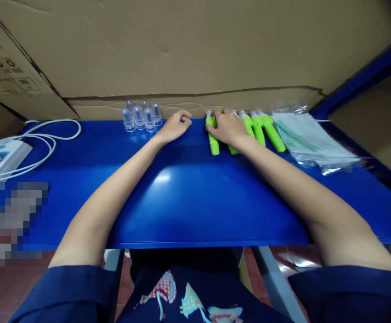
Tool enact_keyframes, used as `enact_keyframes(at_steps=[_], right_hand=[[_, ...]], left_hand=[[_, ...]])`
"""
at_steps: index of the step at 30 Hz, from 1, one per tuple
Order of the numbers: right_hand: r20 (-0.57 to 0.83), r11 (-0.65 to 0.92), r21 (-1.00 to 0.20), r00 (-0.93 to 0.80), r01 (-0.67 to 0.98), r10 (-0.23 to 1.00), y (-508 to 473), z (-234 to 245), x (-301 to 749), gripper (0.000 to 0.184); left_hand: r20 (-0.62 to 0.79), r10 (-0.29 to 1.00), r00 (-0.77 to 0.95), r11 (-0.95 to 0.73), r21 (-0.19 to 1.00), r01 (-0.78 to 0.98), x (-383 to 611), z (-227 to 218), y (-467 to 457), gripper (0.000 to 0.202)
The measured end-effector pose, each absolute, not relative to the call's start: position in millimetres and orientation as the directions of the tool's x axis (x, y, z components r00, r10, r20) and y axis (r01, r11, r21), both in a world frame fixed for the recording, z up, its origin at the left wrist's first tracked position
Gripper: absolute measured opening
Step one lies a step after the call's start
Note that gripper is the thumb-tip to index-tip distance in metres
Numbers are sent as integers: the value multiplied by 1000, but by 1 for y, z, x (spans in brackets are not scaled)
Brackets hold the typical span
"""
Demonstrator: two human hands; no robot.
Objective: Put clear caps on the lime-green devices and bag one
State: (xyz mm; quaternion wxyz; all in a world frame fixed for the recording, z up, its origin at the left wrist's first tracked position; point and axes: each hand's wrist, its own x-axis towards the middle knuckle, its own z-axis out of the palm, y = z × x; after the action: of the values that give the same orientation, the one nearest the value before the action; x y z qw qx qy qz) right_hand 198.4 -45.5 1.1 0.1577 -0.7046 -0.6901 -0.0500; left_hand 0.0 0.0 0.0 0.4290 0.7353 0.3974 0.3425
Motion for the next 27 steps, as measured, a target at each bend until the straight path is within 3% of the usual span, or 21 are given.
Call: enact_keyframes(at_steps=[8,16,21,24,27], right_hand=[[319,14,-163,39,987,947,-47,6,199,54],[416,7,-208,82,978,905,-45,10,204,54],[393,10,-238,87,971,915,-42,7,205,50],[376,22,-233,69,972,924,-41,5,205,50],[338,17,-216,58,976,939,-42,4,204,51]], left_hand=[[176,875,450,-334,894,299,1,1,1,20],[349,864,363,-463,834,301,-34,47,12,15],[389,843,373,-535,687,493,-76,75,18,6],[373,861,345,-508,596,622,-89,72,23,11],[360,858,366,-513,621,592,-91,57,29,14]])
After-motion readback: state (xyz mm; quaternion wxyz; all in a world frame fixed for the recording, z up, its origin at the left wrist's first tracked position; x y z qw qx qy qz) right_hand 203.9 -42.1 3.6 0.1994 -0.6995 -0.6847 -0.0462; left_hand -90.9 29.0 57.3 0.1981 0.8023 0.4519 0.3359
